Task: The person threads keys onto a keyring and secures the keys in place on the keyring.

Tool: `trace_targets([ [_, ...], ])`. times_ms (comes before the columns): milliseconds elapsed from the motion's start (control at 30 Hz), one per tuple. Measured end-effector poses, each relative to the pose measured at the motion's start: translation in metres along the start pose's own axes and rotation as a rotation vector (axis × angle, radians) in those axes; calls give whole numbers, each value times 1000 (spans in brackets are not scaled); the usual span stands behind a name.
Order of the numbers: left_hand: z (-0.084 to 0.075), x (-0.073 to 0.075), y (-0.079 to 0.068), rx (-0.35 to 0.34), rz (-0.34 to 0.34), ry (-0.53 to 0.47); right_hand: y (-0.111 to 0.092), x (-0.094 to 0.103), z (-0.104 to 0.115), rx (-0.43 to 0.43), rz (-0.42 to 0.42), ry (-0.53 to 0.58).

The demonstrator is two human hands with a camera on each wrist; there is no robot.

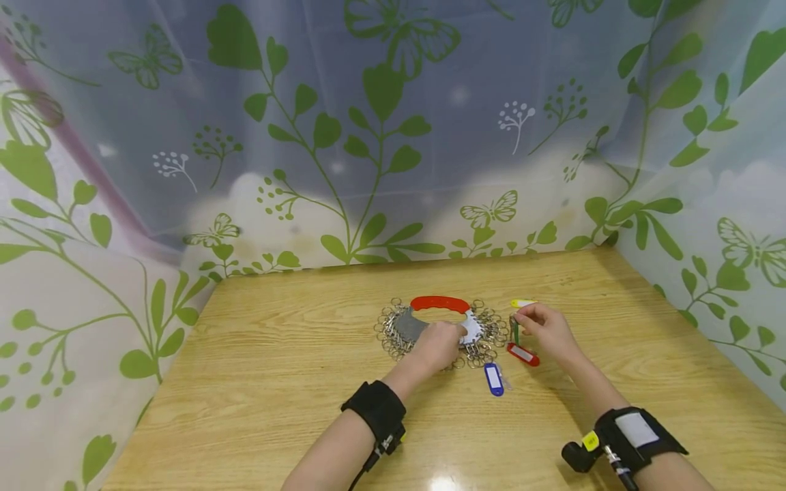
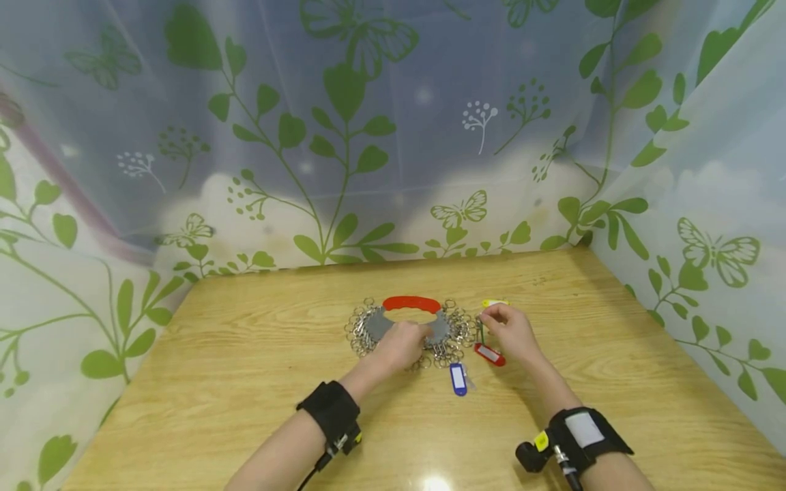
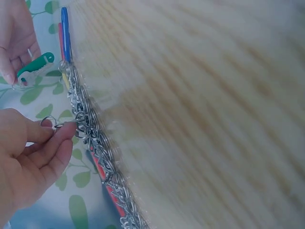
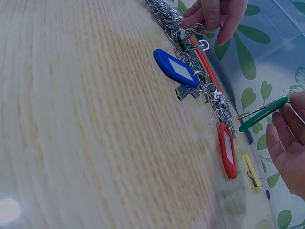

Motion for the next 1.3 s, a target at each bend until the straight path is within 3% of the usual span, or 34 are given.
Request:
trace_targets([
  [200,2,4,0,88,16,-96,-1,-5,-2,9,16,31],
  [433,3,6,-2,48,-45,-33,-2,-7,-2,20,27,20],
  [633,2,5,-1,20,-55,22,-3,-6,-1,16,24,-1],
  [1000,4,4,0,44,-91,-14,-3,-5,-2,0,16,28],
  [1300,6,1,0,99,-107,-129,-4,-6,-4,-6,8,21],
])
Point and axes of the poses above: each hand's wrist, its own y-axis towards the middle knuckle, its own x-axis out of the back of the hand, z = x × y, the point moved 4 cm from there along y, towards the middle knuckle, and after that the axes turned 11 degrees about -z, right-handed, at the moved point
